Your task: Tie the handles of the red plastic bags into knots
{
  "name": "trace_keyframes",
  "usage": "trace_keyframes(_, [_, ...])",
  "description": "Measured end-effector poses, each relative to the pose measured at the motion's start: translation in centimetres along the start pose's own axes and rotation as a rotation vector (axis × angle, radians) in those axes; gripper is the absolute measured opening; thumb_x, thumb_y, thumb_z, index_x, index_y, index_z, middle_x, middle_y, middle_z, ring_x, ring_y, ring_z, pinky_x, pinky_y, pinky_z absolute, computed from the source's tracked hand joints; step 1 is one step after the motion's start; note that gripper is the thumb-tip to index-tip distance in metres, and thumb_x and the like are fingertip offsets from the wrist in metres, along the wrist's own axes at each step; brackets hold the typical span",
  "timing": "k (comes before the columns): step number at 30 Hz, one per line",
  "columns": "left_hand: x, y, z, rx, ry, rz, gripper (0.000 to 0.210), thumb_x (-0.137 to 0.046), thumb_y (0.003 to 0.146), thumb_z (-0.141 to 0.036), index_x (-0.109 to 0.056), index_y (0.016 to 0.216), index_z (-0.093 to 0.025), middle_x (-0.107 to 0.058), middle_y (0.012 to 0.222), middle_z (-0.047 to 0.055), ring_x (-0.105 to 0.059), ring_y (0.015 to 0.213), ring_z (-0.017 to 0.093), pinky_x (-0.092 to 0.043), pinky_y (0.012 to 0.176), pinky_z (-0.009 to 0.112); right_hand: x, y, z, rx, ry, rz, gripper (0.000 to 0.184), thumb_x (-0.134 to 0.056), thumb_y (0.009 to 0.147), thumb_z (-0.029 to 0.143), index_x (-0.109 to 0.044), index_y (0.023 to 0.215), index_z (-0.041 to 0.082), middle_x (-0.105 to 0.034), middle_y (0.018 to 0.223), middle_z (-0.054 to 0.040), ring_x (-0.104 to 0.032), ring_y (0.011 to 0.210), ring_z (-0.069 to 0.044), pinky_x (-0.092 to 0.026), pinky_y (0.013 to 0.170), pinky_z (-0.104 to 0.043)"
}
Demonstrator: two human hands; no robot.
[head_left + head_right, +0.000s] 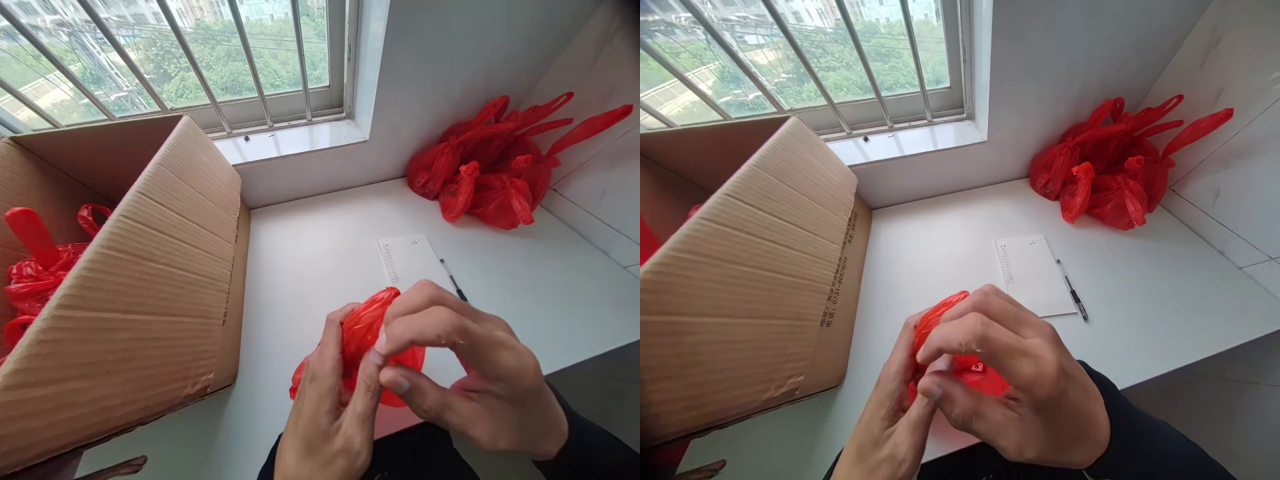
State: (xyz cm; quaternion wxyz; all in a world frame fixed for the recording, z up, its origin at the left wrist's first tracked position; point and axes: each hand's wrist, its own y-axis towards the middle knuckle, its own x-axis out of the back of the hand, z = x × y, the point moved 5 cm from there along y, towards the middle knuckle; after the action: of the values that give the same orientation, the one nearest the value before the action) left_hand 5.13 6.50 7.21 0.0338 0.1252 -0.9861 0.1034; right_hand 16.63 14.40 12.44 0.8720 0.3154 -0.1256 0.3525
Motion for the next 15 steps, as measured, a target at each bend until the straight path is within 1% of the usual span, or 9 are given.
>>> trace_keyframes(2, [0.5,0.3,0.2,0.042,-0.01,0.015,0.048,-0.053,0.097,-0.046,-0.049,0.143,-0.034,-0.055,0.141,0.005,-0.051,0.127,0.03,-0.049,0.095,0.035,0.3,-0.6,-1.2,-0.016,-0.202,-0.022,0.035,-0.072,0.088,0.032,-0.058,0.12,0.026,-0.063,0.114,-0.007,-0.061,0.108,-0.023,-0.055,0.089,-0.038])
trace_keyframes(4, [1.0,0.3,0.5,0.047,-0.032,0.021,0.049,-0.052,0.098,-0.047,-0.045,0.145,-0.037,-0.052,0.145,0.002,-0.046,0.132,0.028,-0.047,0.097,0.033,0.1,-1.2,-2.6,-0.038,-0.336,0.04,0.048,-0.073,0.087,0.037,-0.053,0.128,0.023,-0.06,0.12,-0.0105,-0.058,0.112,-0.025,-0.053,0.091,-0.041])
trace_keyframes(5, [1.2,0.3,0.8,0.053,-0.037,0.023,0.048,-0.051,0.098,-0.046,-0.045,0.145,-0.037,-0.052,0.145,0.002,-0.045,0.132,0.027,-0.046,0.1,0.032,-0.2,-1.4,-3.1,-0.04,-0.363,0.078,0.046,-0.07,0.09,0.035,-0.052,0.13,0.021,-0.061,0.118,-0.0106,-0.059,0.109,-0.025,-0.052,0.089,-0.041])
trace_keyframes(6, [1.5,0.3,1.2,0.065,-0.038,0.009,0.046,-0.05,0.099,-0.046,-0.047,0.144,-0.037,-0.053,0.143,0.002,-0.046,0.131,0.026,-0.044,0.102,0.032,-0.5,-1.5,-3.5,-0.037,-0.371,0.114,0.04,-0.066,0.093,0.031,-0.052,0.129,0.021,-0.064,0.114,-0.0093,-0.06,0.103,-0.023,-0.051,0.087,-0.04])
trace_keyframes(8, [2.2,0.4,2.2,0.102,-0.052,-0.058,0.043,-0.047,0.1,-0.047,-0.052,0.141,-0.035,-0.059,0.131,0.004,-0.053,0.119,0.024,-0.043,0.102,0.032,-0.9,-1.6,-3.7,-0.024,-0.342,0.153,0.023,-0.057,0.098,0.021,-0.055,0.121,0.022,-0.068,0.101,-0.0047,-0.062,0.09,-0.019,-0.05,0.082,-0.038])
trace_keyframes(10, [2.8,0.6,2.8,0.107,-0.101,-0.114,0.043,-0.046,0.1,-0.049,-0.055,0.139,-0.032,-0.064,0.109,0.006,-0.058,0.096,0.021,-0.049,0.088,0.03,-0.9,-1.4,-3.3,-0.036,-0.261,0.145,0.017,-0.054,0.099,0.016,-0.058,0.115,0.022,-0.069,0.095,-0.0014,-0.062,0.087,-0.015,-0.049,0.08,-0.033])
trace_keyframes(12, [2.7,0.9,2.9,0.077,-0.134,-0.105,0.042,-0.044,0.101,-0.047,-0.056,0.137,-0.031,-0.064,0.096,0.005,-0.056,0.079,0.019,-0.049,0.073,0.028,-0.5,-1.1,-2.6,-0.084,-0.137,0.116,0.016,-0.056,0.098,0.016,-0.061,0.112,0.023,-0.069,0.093,0.0008,-0.062,0.085,-0.012,-0.051,0.077,-0.027])
trace_keyframes(13, [2.4,0.9,2.8,0.061,-0.124,-0.078,0.04,-0.044,0.101,-0.045,-0.057,0.135,-0.03,-0.064,0.096,0.006,-0.056,0.078,0.019,-0.049,0.072,0.028,-0.4,-0.9,-2.2,-0.105,-0.067,0.102,0.016,-0.059,0.097,0.016,-0.062,0.11,0.024,-0.069,0.092,0.0019,-0.062,0.083,-0.01,-0.051,0.074,-0.024])
trace_keyframes(15, [1.2,0.5,2.2,0.008,-0.082,-0.045,0.036,-0.053,0.097,-0.037,-0.061,0.131,-0.027,-0.065,0.104,0.008,-0.059,0.088,0.023,-0.051,0.079,0.032,-0.3,-0.5,-1.2,-0.127,0.06,0.073,0.015,-0.063,0.094,0.015,-0.062,0.106,0.025,-0.068,0.091,0.0037,-0.062,0.076,-0.008,-0.052,0.07,-0.021])
